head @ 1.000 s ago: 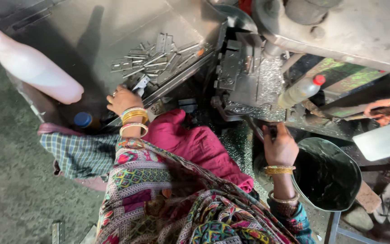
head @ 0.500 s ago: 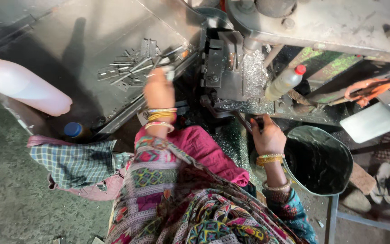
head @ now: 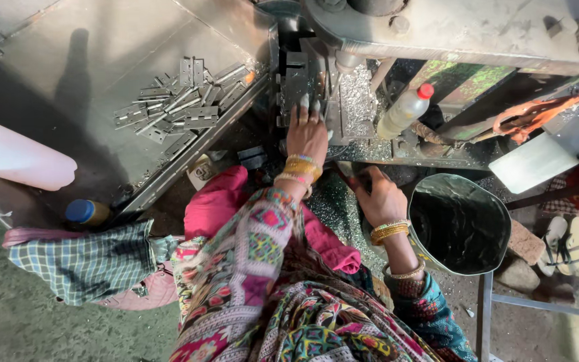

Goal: The person operates a manual press machine to shape small metal pieces. They repeatedly place a metal piece into the press, pull a lever to activate the press, and then remove the shaped piece, placing it into a pile on the machine's surface.

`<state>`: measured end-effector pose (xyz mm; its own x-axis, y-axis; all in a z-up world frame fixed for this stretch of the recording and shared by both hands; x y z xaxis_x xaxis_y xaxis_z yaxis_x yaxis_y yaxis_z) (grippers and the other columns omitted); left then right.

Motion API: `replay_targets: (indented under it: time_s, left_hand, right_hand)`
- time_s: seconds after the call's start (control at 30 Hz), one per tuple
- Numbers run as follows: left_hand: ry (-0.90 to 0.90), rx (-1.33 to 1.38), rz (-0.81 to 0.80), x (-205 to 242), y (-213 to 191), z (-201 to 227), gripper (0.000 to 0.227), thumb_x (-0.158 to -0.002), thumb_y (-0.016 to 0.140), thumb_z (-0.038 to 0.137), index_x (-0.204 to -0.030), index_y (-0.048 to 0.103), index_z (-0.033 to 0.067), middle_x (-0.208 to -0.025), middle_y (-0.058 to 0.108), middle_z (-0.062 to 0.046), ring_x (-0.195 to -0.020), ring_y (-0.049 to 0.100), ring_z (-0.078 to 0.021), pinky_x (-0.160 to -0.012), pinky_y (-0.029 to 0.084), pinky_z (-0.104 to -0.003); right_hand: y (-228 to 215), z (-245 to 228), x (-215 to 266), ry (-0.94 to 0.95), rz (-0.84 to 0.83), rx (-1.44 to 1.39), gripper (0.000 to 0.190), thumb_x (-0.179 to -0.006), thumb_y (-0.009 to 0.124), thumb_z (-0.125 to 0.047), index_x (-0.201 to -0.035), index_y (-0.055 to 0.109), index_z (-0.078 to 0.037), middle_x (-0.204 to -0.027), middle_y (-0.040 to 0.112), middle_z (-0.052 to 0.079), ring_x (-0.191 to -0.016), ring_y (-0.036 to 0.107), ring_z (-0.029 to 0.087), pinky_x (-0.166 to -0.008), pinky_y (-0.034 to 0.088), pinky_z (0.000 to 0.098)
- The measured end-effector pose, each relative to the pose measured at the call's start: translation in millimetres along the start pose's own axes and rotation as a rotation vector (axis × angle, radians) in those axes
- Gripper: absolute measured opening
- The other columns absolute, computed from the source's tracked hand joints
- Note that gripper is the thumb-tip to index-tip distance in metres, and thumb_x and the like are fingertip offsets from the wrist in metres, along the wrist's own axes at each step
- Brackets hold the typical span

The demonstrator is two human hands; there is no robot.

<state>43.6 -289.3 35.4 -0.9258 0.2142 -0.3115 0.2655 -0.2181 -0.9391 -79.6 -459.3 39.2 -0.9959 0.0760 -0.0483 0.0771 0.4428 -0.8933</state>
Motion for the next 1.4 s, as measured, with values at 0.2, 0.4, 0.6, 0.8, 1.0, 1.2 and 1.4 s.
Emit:
replay_targets:
  time_s: [0.2, 0.4, 0.6, 0.8, 1.0, 1.2, 1.4]
  left_hand:
    - [-0.101, -0.023, -0.156, -28.1, 2.6, -7.7, 0.033, -0.107, 0.047, 0.019, -0.118, 0.075, 0.0045, -0.151, 0.056, -0.012, -0.149, 0.041, -0.0307, -0.13, 0.018, -0.049]
    - [-0.052, -0.012, 0.005, -24.1, 8.9, -15.2, 0.037, -0.098, 0.047, 0.017, -0.119, 0.072, 0.0018, -0.147, 0.057, -0.011, -0.146, 0.04, -0.0324, -0.125, 0.016, -0.05]
    - [-0.129, -0.009, -0.046, -43.5, 16.9, -10.9, 0.039, -0.106, 0.043, 0.02, -0.131, 0.069, 0.0033, -0.153, 0.052, -0.011, -0.153, 0.033, -0.031, -0.129, 0.011, -0.05]
    - [-0.144, 0.076, -0.178, -33.0, 10.3, -13.7, 0.037, -0.097, 0.045, 0.018, -0.124, 0.069, 0.0109, -0.164, 0.036, -0.006, -0.157, 0.017, -0.0301, -0.124, 0.0, -0.056]
    - [-0.149, -0.013, -0.084, -55.4, 14.2, -11.6, 0.046, -0.096, 0.048, 0.018, -0.139, 0.063, 0.0081, -0.161, 0.038, -0.011, -0.154, 0.023, -0.0292, -0.125, -0.004, -0.058]
    - [-0.172, -0.031, -0.203, -61.0, 22.7, -6.7, 0.039, -0.1, 0.044, 0.02, -0.133, 0.063, 0.0108, -0.163, 0.037, -0.01, -0.156, 0.02, -0.0293, -0.124, -0.005, -0.058]
    - [-0.1, 0.021, -0.04, -25.9, -6.7, -10.1, 0.044, -0.1, 0.049, 0.023, -0.14, 0.058, 0.0076, -0.157, 0.045, -0.013, -0.152, 0.027, -0.031, -0.124, 0.001, -0.06]
  right_hand:
    - [95.2, 62.0, 21.1, 0.148, -0.269, -0.097, 0.039, -0.092, 0.066, -0.042, -0.109, 0.066, -0.008, -0.094, 0.074, 0.024, -0.088, 0.07, 0.045, -0.074, 0.054, 0.0539]
    - [135.0, 87.2, 22.7, 0.115, -0.336, -0.097, 0.043, -0.092, 0.068, -0.047, -0.102, 0.067, -0.005, -0.091, 0.071, 0.027, -0.089, 0.068, 0.047, -0.076, 0.052, 0.0539]
    - [126.1, 96.8, 6.9, 0.075, -0.345, -0.053, 0.04, -0.094, 0.062, -0.046, -0.102, 0.069, -0.007, -0.091, 0.073, 0.025, -0.084, 0.072, 0.045, -0.076, 0.055, 0.0522]
    - [124.6, 72.8, 17.9, 0.097, -0.317, -0.071, 0.046, -0.091, 0.068, -0.05, -0.099, 0.068, -0.005, -0.09, 0.071, 0.026, -0.085, 0.068, 0.046, -0.075, 0.052, 0.0541]
    - [105.1, 86.2, 5.7, 0.208, -0.426, 0.012, 0.042, -0.096, 0.06, -0.05, -0.102, 0.066, -0.01, -0.087, 0.075, 0.024, -0.082, 0.074, 0.044, -0.074, 0.055, 0.0539]
    - [130.7, 76.6, 26.5, 0.1, -0.268, -0.064, 0.043, -0.094, 0.066, -0.05, -0.103, 0.065, -0.008, -0.093, 0.072, 0.025, -0.089, 0.067, 0.048, -0.074, 0.051, 0.0573]
    - [42.9, 36.7, 8.0, 0.04, 0.0, 0.025, 0.042, -0.09, 0.066, -0.046, -0.112, 0.061, -0.011, -0.094, 0.074, 0.021, -0.084, 0.07, 0.044, -0.069, 0.053, 0.055]
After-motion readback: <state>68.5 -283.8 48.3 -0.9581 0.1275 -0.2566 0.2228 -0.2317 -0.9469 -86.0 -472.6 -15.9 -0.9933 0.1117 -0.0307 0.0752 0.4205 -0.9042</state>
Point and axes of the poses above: each hand's wrist, its own x-axis away from the middle knuckle, its own y-axis out of the palm, z = x × y, the point moved 6 cm from there along -x, towards the middle knuckle
